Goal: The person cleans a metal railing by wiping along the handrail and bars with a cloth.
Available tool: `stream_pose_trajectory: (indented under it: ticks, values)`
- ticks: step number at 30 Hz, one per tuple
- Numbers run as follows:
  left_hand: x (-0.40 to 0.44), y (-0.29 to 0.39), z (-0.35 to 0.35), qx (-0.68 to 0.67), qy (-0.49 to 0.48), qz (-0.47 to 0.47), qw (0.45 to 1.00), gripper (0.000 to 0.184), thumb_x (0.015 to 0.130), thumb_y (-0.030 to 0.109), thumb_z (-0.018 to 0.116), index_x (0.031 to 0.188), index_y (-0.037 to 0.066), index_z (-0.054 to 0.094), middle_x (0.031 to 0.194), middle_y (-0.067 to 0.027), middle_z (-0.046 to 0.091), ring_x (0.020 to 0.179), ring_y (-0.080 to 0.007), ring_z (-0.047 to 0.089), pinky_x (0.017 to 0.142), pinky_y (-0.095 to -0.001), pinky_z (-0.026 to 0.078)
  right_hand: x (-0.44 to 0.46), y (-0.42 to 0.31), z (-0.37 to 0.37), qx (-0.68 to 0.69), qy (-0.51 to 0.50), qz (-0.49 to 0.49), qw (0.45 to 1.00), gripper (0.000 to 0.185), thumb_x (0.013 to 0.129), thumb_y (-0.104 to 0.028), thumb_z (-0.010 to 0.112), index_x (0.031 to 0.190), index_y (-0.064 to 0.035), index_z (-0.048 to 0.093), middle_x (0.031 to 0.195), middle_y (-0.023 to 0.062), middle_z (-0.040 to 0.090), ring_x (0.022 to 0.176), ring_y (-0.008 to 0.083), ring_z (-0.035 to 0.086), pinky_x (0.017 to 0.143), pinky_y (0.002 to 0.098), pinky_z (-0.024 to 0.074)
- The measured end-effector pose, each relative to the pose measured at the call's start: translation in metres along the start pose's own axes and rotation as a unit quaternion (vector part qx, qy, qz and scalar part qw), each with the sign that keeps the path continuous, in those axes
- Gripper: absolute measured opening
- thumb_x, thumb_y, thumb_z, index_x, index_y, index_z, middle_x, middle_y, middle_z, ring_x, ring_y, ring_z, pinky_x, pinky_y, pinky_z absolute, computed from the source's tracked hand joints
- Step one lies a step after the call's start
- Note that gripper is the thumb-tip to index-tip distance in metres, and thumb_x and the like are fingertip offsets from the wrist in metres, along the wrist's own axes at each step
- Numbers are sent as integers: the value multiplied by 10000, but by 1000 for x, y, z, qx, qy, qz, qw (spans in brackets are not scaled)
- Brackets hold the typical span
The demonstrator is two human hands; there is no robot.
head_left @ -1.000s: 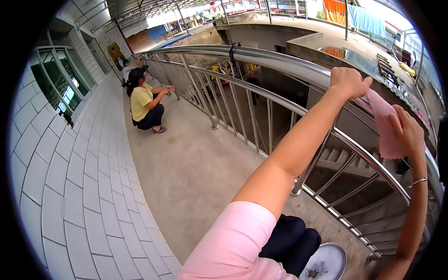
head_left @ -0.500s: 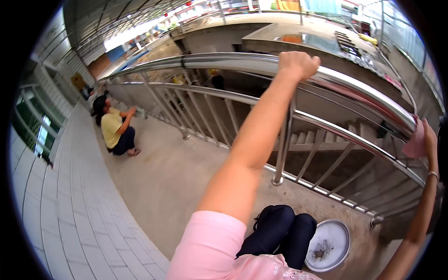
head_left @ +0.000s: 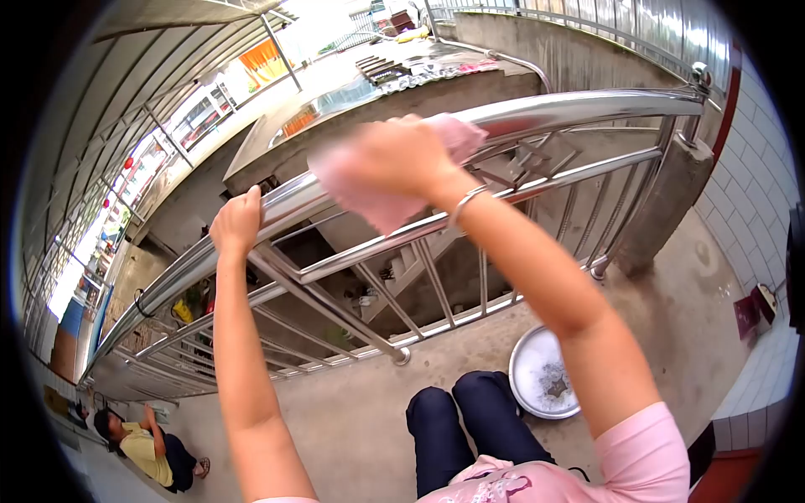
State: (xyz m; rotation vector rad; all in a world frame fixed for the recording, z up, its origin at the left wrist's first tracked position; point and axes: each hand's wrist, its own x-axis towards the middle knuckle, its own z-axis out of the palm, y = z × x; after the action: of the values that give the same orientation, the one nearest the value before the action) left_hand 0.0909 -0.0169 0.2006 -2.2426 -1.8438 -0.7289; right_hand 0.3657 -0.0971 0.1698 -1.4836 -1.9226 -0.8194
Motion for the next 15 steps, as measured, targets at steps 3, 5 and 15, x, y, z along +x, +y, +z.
stream_pose_trajectory:
  ticks: [3, 5, 15]
  values:
    - [-1, 0, 3, -1, 12, -6, 1000, 572, 909, 509, 324, 733, 92, 675, 822, -177, 673, 844, -388, 627, 759, -448, 456, 8, -10, 18, 19, 63, -23, 998, 521, 901, -570, 452, 835, -105, 678, 828, 89, 682, 782, 232, 656, 752, 385, 462]
    - [-2, -2, 3, 2, 33, -4, 999, 569, 911, 508, 327, 721, 93, 667, 805, -176, 669, 828, -385, 625, 753, -444, 455, -2, -4, 15, 42, 85, -26, 995, 509, 899, -565, 463, 814, -106, 666, 809, 87, 673, 777, 235, 653, 747, 386, 461]
    - [20, -39, 32, 188, 132, 225, 947, 239, 944, 252, 497, 1131, 184, 629, 902, -118, 694, 816, -322, 671, 661, -478, 533, -52, 103, -13, -30, 130, 17, 991, 290, 885, -367, 568, 951, -111, 686, 897, 117, 695, 815, 304, 667, 731, 424, 516]
